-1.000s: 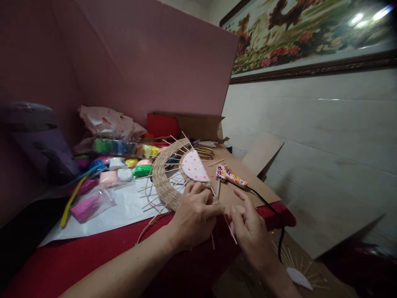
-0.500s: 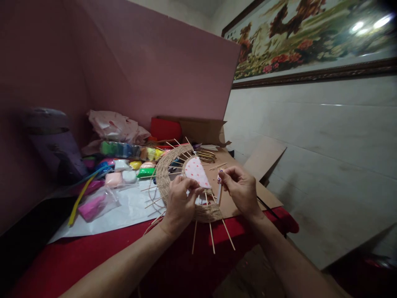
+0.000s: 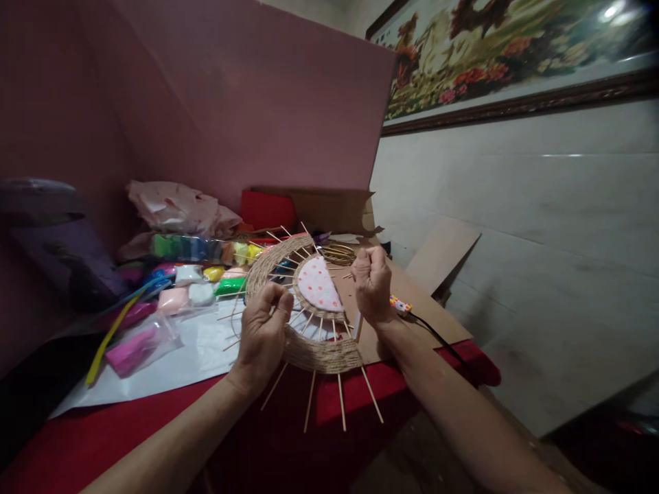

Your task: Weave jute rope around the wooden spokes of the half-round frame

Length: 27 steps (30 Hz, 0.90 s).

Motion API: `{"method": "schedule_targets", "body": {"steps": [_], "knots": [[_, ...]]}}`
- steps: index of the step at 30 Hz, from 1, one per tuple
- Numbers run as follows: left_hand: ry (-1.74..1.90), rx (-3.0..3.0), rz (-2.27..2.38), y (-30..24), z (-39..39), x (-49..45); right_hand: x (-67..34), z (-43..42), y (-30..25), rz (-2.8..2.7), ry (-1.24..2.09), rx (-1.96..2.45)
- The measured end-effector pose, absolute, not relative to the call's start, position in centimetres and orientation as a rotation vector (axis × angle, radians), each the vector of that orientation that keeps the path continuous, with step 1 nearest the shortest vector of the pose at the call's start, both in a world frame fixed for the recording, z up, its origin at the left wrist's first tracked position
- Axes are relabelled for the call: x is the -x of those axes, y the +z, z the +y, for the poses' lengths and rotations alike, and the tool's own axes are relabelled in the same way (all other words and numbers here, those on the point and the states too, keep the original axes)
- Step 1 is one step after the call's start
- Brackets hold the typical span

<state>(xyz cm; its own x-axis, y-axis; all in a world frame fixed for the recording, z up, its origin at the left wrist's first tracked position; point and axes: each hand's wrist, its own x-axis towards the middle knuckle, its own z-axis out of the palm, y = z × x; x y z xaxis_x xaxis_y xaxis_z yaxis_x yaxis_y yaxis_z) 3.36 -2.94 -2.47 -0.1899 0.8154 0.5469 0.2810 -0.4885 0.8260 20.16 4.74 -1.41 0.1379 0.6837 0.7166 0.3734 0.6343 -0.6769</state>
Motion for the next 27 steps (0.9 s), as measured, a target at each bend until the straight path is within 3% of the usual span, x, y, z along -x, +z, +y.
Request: {"method": "schedule_targets", "body": {"steps": [4,8,15,20,27], "knots": [[1.69,-1.643,1.224,-2.5,-3.1,-3.6,-20.4,4.1,-1.8,-1.578,0.073,0.982],[1.697,-1.675,1.167,-0.9,-3.1,-4.0,-20.5,4.2,-2.0,-1.586,0.074,0.974],[1.757,-1.828,1.173,1.6,-0.5,-3.1,-20.1,5.0,-2.6,-1.59,0.339,0.872],[1.814,-2.038,1.363,-0.6,0.4,-1.6,-19.5,4.6,-2.9,-1.612,0.68,0.752],[1.842,-2.227,1.23,-2.5,0.1,-1.5,-18.5,3.0,-2.8,-1.63,1.1,0.63]]}}
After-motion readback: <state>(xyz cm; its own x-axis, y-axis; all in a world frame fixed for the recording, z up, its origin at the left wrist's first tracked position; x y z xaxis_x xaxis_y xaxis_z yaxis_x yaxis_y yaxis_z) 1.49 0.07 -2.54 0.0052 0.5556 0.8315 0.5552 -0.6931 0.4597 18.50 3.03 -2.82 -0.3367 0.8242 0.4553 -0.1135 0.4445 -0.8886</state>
